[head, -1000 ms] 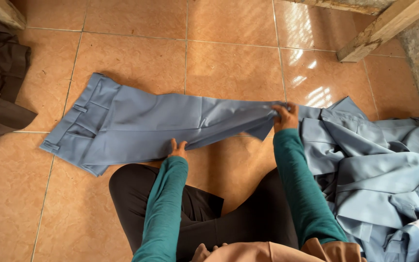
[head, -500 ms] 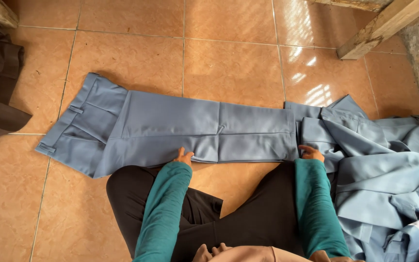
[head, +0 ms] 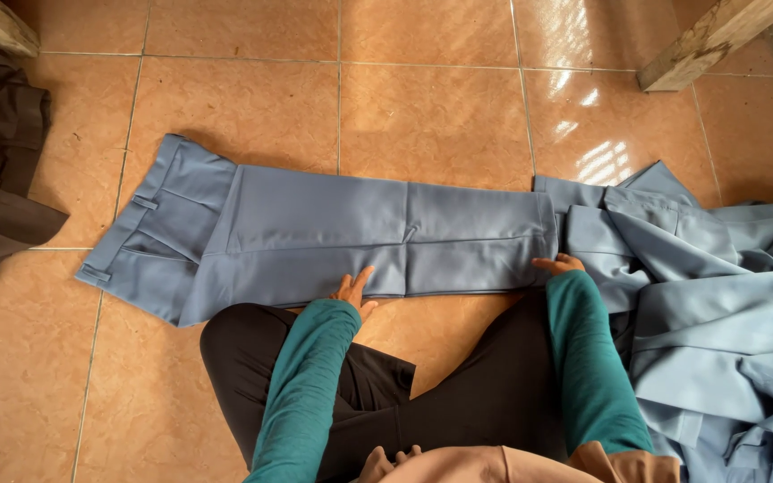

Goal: Folding blue trousers into neat rectangles on the floor.

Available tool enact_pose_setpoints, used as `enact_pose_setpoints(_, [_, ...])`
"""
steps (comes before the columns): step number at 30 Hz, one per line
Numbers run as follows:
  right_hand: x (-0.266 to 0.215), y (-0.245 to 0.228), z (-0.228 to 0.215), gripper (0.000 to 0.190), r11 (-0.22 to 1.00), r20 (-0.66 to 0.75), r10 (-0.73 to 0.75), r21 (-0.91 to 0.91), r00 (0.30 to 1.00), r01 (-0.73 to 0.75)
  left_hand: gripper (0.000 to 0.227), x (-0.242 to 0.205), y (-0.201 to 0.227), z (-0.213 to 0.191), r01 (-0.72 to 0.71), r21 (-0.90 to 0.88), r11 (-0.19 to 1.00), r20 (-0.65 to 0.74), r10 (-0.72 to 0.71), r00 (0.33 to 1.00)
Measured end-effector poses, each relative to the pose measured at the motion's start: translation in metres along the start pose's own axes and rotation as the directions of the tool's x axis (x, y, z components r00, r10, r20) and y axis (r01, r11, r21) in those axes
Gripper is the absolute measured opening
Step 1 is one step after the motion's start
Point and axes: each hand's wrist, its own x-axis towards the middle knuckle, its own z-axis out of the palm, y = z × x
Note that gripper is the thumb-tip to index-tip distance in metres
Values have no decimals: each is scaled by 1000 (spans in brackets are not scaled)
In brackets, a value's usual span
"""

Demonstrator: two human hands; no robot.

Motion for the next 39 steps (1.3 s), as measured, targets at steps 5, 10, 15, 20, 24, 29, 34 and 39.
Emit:
enact_pose_setpoints(5, [0, -14, -50, 48, 858, -93, -66, 503, 993, 104, 84, -16, 21, -4, -61, -7, 998, 3, 61, 998])
enact_pose_setpoints(10, [-63, -75, -145, 80, 830, -288, -123, 494, 950, 257, 67, -49, 81, 1, -293, -79, 953, -89, 286, 954])
enact_pose_setpoints(15, [-97, -116, -177, 31, 721, -492, -328, 421, 806, 550, 49, -44, 120, 23, -369, -372, 852, -270, 280, 921])
enact_pose_setpoints(20, [-126, -155, -69, 34, 627, -375, -674, 165, 636, 761, 38, 4, 95, 34, -260, -732, 630, -276, 76, 958])
enact_pose_setpoints(24, [-199, -184, 68, 77, 441, 45, -891, 319, 452, 839, 49, 30, 59, 29, -101, -994, 51, -109, -193, 975])
enact_pose_setpoints(29, [-187, -146, 113, 44, 726, 249, -675, 57, 695, 685, 63, 62, 26, 35, 49, -996, -80, 66, -224, 972])
enact_pose_setpoints(34, [-55, -47, 68, 29, 773, -92, -575, -386, 813, 503, 61, 43, 40, 21, 5, -961, 277, -72, -266, 961])
enact_pose_setpoints(39, [29, 7, 60, 62, 853, -128, -76, -522, 989, -2, 54, -5, 58, 0, -34, -838, 545, -272, -362, 891])
